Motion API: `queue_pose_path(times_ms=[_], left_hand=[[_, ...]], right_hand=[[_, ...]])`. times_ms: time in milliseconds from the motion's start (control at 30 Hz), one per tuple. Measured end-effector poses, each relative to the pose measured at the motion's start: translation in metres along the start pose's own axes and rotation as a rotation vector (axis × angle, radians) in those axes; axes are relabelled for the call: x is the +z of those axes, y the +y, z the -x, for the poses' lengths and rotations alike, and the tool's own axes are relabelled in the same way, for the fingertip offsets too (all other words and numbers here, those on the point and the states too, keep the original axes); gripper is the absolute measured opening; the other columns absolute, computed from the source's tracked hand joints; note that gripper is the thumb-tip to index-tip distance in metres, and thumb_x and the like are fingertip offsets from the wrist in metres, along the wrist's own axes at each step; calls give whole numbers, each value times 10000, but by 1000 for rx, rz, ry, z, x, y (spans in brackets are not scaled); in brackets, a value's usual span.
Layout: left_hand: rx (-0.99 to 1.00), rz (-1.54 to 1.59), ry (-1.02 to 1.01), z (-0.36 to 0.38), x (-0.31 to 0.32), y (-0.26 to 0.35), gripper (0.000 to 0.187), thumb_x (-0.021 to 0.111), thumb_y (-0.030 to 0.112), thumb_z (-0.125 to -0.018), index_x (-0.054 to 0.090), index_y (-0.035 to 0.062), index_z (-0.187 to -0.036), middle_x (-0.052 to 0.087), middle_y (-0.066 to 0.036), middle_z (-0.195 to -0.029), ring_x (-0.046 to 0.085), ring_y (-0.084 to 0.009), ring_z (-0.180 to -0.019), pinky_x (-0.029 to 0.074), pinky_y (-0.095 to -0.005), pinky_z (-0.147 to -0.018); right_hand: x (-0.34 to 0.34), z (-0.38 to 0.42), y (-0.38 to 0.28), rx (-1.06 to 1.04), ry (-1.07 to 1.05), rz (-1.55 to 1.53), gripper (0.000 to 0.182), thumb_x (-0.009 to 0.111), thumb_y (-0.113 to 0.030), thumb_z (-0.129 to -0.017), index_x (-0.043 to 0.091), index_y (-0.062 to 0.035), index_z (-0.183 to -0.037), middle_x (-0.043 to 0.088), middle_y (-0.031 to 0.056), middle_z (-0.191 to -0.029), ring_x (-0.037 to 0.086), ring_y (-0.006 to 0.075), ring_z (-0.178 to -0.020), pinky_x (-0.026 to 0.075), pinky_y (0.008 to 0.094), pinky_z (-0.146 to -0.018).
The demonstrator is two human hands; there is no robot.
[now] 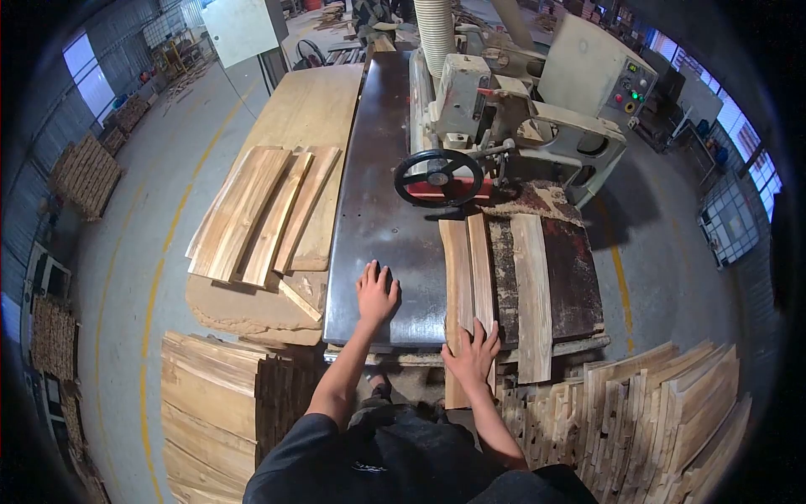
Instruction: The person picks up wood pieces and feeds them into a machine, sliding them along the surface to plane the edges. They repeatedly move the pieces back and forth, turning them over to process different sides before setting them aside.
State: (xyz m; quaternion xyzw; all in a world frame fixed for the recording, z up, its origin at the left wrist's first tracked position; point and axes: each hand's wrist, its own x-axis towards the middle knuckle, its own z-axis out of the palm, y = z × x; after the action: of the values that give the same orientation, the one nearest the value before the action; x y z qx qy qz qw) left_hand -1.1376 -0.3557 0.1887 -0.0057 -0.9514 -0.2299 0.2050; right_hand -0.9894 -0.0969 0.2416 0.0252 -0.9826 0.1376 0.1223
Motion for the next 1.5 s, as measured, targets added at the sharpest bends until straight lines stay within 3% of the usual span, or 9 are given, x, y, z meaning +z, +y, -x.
queue_pose_path(times_ms=[900,1500], left_hand=[[5,-13,-4,-1,-1,2,503,653,369,-960,647,68,-1363,489,-209,-1553,419,-382,-1462,317,-518,-1179],[17,0,15,0,1,-1,503,655,361,-950,643,63,-1354,490,-214,-1547,426,-389,-1451,330,-530,-1166]], right_hand=[[0,-1,-2,-3,18,52,572,738,-485,-834,678,-164,-1304,406,149,-1524,222,543,-1478,291,701,-1123],[-1,-2,-2,-7,23,35,573,743,-463,-826,688,-100,-1266,413,159,-1509,217,541,-1481,289,706,-1119]])
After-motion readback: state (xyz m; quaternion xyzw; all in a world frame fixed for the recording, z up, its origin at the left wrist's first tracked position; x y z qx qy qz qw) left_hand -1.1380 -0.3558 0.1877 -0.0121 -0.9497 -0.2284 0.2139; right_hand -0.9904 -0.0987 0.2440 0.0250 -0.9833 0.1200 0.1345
